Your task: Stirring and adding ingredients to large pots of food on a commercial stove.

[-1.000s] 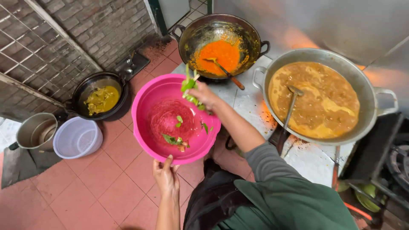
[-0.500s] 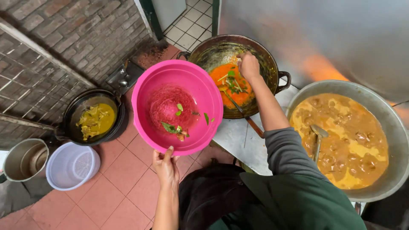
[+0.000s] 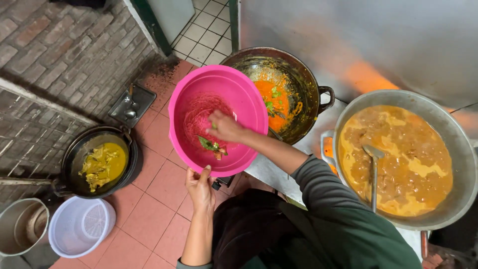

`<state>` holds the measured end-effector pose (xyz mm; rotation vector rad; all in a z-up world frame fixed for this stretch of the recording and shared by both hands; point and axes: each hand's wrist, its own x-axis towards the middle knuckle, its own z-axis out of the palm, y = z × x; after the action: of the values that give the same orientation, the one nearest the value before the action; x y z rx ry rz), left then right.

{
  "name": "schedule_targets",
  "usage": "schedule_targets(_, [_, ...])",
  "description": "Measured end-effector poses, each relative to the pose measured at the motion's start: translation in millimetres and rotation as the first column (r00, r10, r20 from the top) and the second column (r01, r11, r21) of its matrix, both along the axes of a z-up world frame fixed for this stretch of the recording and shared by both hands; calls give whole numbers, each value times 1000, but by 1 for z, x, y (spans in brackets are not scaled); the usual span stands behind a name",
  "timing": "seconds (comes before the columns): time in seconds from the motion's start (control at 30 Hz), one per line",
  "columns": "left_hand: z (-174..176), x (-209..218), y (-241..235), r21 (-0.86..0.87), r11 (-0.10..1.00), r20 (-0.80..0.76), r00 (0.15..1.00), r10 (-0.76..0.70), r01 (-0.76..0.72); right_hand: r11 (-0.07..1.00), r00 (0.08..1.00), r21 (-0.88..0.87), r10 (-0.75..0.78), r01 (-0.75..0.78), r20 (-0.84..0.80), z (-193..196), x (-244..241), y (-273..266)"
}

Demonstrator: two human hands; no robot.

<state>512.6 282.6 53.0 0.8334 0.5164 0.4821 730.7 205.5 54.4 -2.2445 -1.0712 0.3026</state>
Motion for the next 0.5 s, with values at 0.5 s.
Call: schedule_targets(0.5, [-25, 9, 0, 90, 994, 34, 998, 61, -64, 914, 957, -296, 234, -277, -172, -45, 4, -73])
